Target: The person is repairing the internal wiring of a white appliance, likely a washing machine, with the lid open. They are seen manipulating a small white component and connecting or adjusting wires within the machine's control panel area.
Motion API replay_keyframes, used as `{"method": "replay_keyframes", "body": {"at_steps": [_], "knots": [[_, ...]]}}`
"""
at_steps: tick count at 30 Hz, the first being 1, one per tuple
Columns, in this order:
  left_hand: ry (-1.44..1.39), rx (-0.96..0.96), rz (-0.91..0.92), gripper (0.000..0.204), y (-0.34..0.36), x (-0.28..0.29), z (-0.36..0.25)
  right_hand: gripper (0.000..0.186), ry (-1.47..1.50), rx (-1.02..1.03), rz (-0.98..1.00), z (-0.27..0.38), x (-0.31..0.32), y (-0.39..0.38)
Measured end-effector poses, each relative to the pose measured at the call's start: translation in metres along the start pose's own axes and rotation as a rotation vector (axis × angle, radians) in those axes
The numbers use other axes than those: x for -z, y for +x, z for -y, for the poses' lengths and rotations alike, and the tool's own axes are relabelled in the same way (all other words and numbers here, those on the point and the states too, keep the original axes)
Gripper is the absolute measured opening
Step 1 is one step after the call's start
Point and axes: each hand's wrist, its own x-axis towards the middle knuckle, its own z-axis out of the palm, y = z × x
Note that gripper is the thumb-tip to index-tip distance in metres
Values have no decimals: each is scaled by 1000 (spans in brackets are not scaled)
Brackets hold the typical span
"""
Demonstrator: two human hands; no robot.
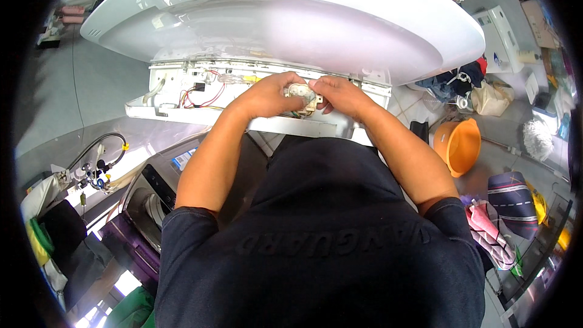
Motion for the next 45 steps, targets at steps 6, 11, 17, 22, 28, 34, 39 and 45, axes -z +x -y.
{"method": "replay_keyframes", "body": {"at_steps": [6, 11, 17, 22, 28, 34, 39, 45], "knots": [[-98, 14, 30, 47, -1, 3, 3, 52, -15, -26, -18, -2, 1, 3], [-237, 48, 16, 45, -1, 7, 6, 55, -38, -38, -55, 1, -1, 2], [-372, 109, -82, 36, 1, 13, 17, 59, -44, 14, -75, -6, -2, 6], [-355, 58, -190, 36, -6, 16, 18, 59, -54, 13, -87, -9, -2, 8], [-458, 58, -225, 38, -16, 22, 12, 60, -38, 10, -76, -5, -2, 6], [-609, 45, -218, 37, -20, 27, 18, 60, -30, 2, -83, -3, -2, 3], [-651, 43, -233, 26, -24, 25, 13, 61, -23, 4, -81, -5, -2, 4], [-453, 17, -321, 22, -24, 25, 13, 61, -35, 1, -86, -4, -2, 2]]}}
